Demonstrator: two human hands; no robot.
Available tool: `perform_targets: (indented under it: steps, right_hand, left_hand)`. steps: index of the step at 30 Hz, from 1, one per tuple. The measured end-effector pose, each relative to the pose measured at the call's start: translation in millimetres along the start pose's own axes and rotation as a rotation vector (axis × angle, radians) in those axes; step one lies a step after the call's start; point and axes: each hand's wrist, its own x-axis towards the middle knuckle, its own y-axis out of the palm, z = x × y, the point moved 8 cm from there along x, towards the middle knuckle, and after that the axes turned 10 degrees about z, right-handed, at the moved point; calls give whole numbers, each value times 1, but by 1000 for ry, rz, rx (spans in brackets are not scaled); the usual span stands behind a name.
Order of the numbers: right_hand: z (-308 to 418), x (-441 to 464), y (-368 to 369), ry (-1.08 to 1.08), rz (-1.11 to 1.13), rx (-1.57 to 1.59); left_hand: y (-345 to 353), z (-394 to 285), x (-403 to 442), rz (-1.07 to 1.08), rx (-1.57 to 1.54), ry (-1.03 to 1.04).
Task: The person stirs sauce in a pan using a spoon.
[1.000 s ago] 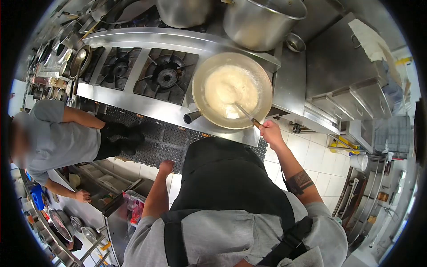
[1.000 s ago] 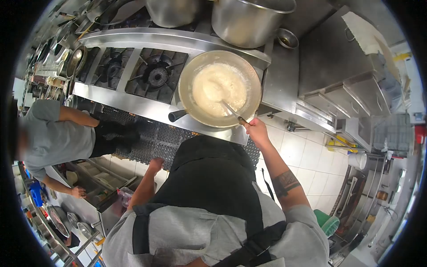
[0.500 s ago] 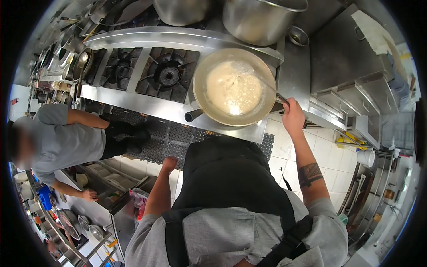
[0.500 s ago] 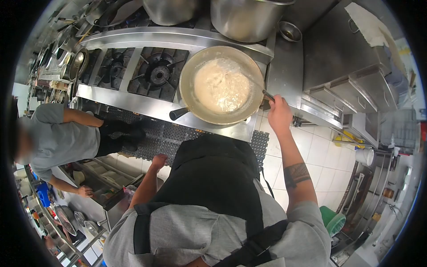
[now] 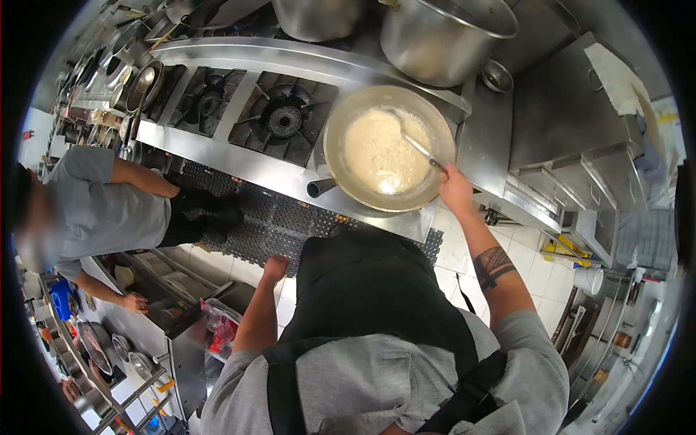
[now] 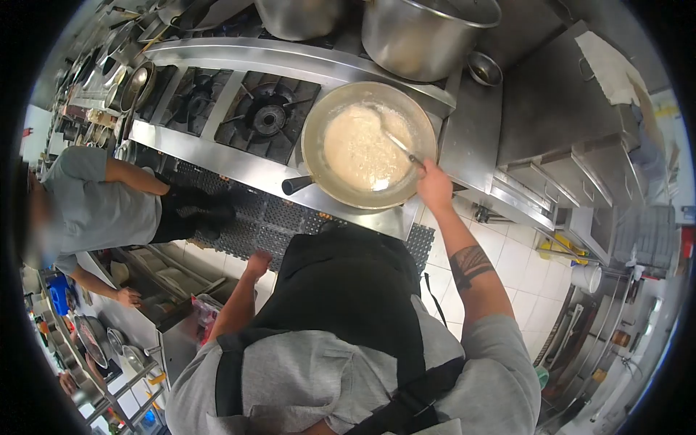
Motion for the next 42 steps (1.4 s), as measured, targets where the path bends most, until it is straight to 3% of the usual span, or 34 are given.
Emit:
perform_targets:
  steps: [5, 8, 11, 13, 15, 18, 20, 21, 22, 24, 25, 27, 31, 33, 36, 39, 42]
  right_hand:
    - [4, -14, 40, 136, 226, 312]
    - [6, -35, 39, 245, 390, 507]
    - [4, -58, 34, 304, 470, 546]
    - [-4, -66, 27, 235, 451, 618]
    - [-7, -73, 11, 201, 417, 588]
    - [-11, -77, -18, 118, 293, 436]
    - [4, -80, -67, -15, 27, 129]
    - [14, -78, -84, -5, 31, 49]
    - [10, -72, -87, 0, 29, 49]
    - [22, -65, -112, -238, -244, -159]
    - [20, -55, -113, -231, -247, -157]
    - [20, -35, -113, -251, -313, -299]
    - [23, 13, -104, -287, -314, -369]
    - [26, 30, -96, -305, -254, -461]
    - [10, 43, -92, -183, -160, -477]
    - [-23, 30, -83, -33, -52, -371]
    - [-45, -5, -67, 42, 19, -227]
  left_hand:
    - [18, -13, -11, -35, 282, 159]
    - [31, -7, -11, -70, 257, 245]
    - [36, -8, -4, -14, 398, 172]
    - [32, -7, -1, -17, 325, 151]
    - [35, 5, 4, -60, 117, 100]
    - [38, 1, 8, -22, 207, 170]
    - [38, 4, 12, 27, 105, 106]
    - [42, 10, 15, 73, 4, 37]
    - [42, 10, 16, 76, 7, 40]
    - [40, 14, 19, 85, 52, 27]
    - [36, 15, 18, 86, 59, 31]
    - [19, -2, 13, 38, 234, 191]
    - [24, 26, 21, 94, 49, 20]
    - [14, 40, 15, -4, -114, -107]
    - [-1, 21, 5, 5, 142, 28]
    - [14, 36, -3, -60, -85, -42]
    - [45, 34, -13, 49, 57, -4]
